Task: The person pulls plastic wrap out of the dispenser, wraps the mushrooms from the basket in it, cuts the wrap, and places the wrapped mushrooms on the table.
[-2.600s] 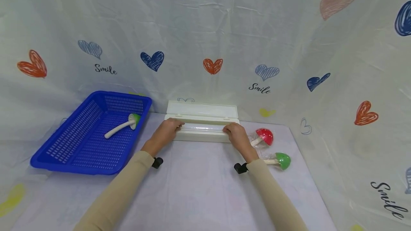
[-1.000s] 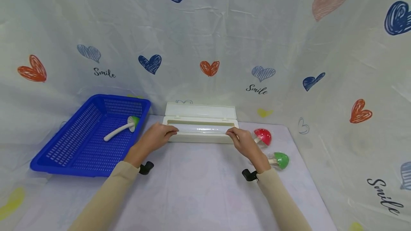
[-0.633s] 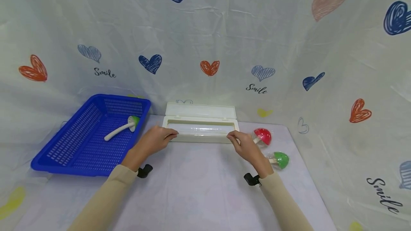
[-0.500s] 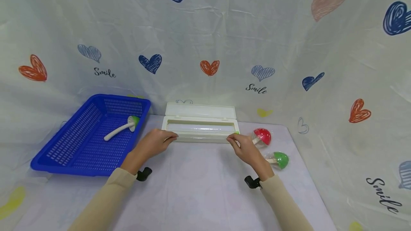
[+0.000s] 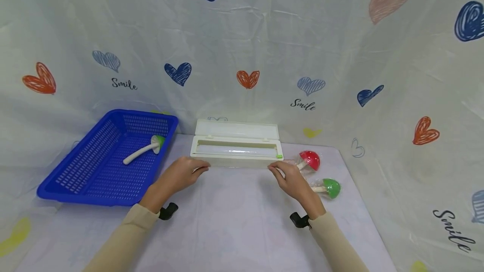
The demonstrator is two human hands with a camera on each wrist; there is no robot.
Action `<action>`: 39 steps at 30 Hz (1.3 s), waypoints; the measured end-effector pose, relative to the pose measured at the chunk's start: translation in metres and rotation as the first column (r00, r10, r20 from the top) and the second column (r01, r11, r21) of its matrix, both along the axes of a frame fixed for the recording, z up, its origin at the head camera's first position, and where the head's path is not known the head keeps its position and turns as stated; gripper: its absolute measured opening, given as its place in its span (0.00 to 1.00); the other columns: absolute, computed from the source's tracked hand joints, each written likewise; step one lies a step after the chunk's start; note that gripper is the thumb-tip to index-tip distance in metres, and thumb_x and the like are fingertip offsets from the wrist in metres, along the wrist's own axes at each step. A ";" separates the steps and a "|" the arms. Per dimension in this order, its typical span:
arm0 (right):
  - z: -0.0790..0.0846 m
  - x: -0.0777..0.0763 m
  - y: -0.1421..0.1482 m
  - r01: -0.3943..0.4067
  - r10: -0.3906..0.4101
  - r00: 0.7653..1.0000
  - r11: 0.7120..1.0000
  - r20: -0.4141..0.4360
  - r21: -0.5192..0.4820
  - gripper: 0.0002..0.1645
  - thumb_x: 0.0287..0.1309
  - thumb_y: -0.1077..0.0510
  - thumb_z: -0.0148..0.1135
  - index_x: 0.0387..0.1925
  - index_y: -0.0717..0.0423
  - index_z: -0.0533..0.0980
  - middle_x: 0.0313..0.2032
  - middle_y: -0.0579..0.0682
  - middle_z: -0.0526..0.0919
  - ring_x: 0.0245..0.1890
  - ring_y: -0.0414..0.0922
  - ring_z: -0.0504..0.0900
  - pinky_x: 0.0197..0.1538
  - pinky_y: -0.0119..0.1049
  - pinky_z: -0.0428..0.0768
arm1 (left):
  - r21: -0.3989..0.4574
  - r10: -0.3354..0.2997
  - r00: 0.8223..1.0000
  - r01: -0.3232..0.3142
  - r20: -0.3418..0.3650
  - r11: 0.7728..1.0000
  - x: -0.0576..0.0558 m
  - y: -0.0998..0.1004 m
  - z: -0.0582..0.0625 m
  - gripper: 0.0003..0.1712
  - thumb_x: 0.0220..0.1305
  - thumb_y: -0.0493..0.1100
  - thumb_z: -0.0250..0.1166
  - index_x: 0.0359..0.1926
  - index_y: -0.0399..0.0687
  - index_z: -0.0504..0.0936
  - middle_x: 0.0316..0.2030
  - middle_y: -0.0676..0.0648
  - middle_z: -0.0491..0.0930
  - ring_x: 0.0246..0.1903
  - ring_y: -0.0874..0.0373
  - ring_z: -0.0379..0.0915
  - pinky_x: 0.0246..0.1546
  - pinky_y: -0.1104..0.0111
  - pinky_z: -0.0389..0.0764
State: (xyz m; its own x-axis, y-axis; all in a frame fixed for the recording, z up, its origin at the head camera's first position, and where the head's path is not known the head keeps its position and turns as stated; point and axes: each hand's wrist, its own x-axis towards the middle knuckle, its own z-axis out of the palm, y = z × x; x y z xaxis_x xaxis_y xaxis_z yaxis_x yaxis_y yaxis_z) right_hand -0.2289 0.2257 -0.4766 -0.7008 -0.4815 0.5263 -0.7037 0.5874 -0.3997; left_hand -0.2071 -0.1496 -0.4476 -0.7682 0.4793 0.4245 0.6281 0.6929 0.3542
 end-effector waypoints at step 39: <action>0.043 0.022 0.004 -0.036 0.039 0.980 0.999 -0.197 0.018 0.06 0.64 0.61 0.68 0.37 0.61 0.80 0.39 0.52 0.84 0.39 0.45 0.83 0.43 0.32 0.85 | -0.019 -0.116 0.955 0.115 -0.274 0.993 0.018 -0.007 0.043 0.08 0.53 0.35 0.79 0.35 0.44 0.91 0.37 0.48 0.88 0.42 0.51 0.85 0.40 0.63 0.86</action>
State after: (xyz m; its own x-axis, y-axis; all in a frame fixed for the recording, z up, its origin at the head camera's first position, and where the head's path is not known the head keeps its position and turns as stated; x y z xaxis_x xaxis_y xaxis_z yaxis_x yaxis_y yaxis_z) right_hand -0.2071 0.2298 -0.4336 -0.5649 -0.5142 0.6453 -0.7897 0.5636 -0.2423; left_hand -0.1887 -0.1567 -0.4047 -0.5618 0.5592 0.6097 0.7766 0.6104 0.1557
